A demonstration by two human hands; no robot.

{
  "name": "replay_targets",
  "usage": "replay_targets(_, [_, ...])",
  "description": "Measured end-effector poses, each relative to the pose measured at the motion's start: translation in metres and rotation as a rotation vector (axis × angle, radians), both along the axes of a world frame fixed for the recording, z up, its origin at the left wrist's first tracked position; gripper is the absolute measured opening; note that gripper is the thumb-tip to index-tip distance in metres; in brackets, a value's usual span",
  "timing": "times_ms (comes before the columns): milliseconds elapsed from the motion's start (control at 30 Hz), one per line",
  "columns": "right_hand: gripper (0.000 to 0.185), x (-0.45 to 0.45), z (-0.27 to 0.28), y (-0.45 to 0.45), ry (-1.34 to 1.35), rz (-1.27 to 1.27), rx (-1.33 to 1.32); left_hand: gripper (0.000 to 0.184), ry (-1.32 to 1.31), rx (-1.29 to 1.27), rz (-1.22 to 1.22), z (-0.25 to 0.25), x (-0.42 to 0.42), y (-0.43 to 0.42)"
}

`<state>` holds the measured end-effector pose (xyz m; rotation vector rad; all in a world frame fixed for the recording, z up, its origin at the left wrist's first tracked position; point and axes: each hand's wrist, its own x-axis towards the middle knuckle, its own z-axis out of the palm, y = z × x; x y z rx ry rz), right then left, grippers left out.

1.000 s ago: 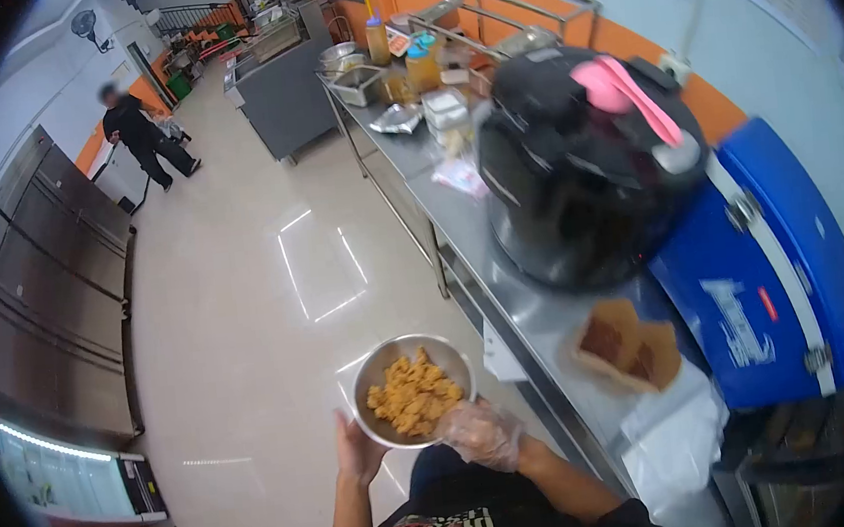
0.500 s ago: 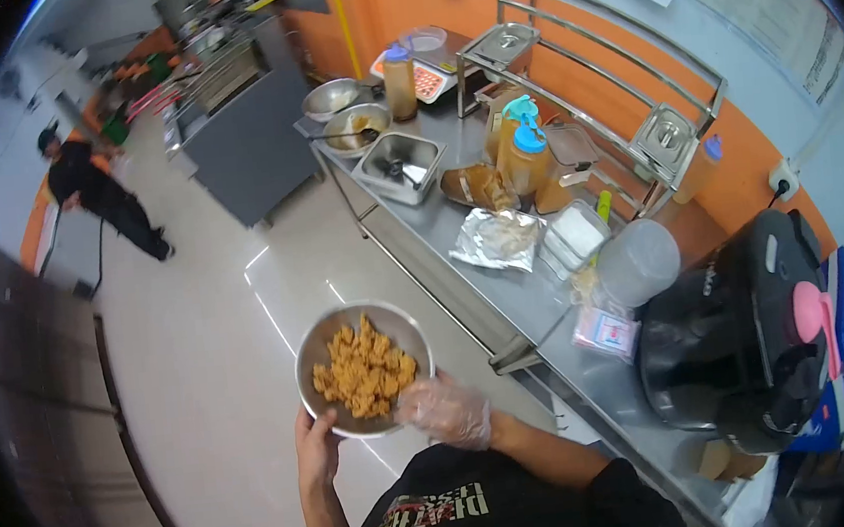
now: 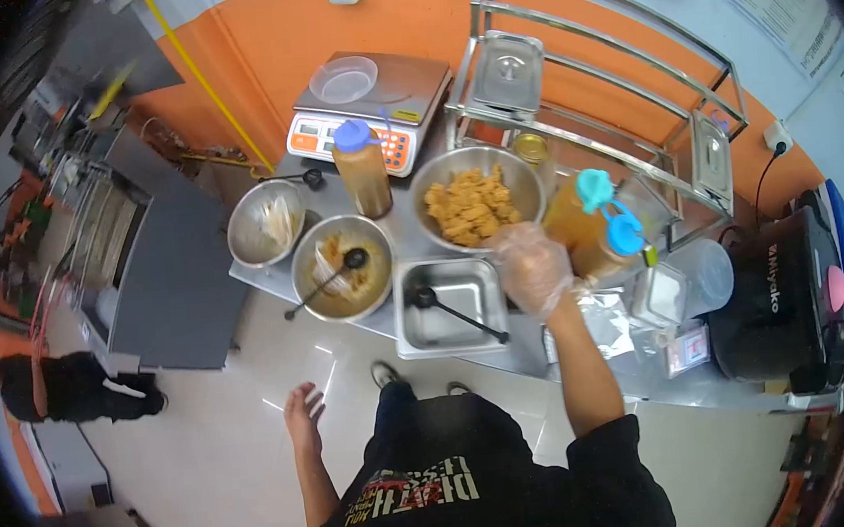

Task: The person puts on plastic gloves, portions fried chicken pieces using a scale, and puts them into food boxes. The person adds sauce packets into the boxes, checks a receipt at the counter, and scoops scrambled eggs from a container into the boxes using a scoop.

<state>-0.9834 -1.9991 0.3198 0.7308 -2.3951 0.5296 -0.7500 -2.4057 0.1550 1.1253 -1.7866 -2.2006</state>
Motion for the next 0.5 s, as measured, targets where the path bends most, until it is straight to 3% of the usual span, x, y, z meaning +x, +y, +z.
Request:
replay_targets(100, [0.015,-0.032,-0.017,-0.013,-0.136,-0.104,0.057,0.042,-0.393,0.002,-0.22,-0.097,-0.008,-0.082])
replay_targets(167, [0.013,-0.052,-0.034,-0.017,-0.292,-0.152,0.073,0.043,-0.499,0.012,-0.458,-0.203,0.008,-0.141])
replay_targets(200, [0.013,-0.058,-0.04,-0.02,-0.371,-0.178,0.069,0.041,-0.563,0.015,-0.56,-0.212,0.005,-0.156])
replay_targets(300, [0.014,-0.067,-0.05,-0.02,-0.49,-0.187,0.053,0.038,-0.632,0.092,-0.355,-0.181,-0.041,-0.192])
replay_targets(400, [0.013,-0.061,-0.064,-0.006,-0.624,-0.241,0.153,0.037,-0.358,-0.002,-0.001,-0.15,-0.095,-0.255])
replay_targets(433, [0.018,-0.062,-0.067,-0.005,-0.73,-0.194,0.188,0.034,0.079,-0.212,0.088,-0.173,-0.105,-0.306])
replay_targets(467, [0.023,-0.057,-0.118,0.011,-0.545,-0.047,-0.04,0.04,0.116,-0.408,0.042,-0.154,-0.156,-0.327])
replay_targets(500, [0.032,-0.063,-0.113,0.004,-0.638,-0.174,0.351,0.048,0.147,-0.609,-0.021,-0.118,-0.207,-0.34])
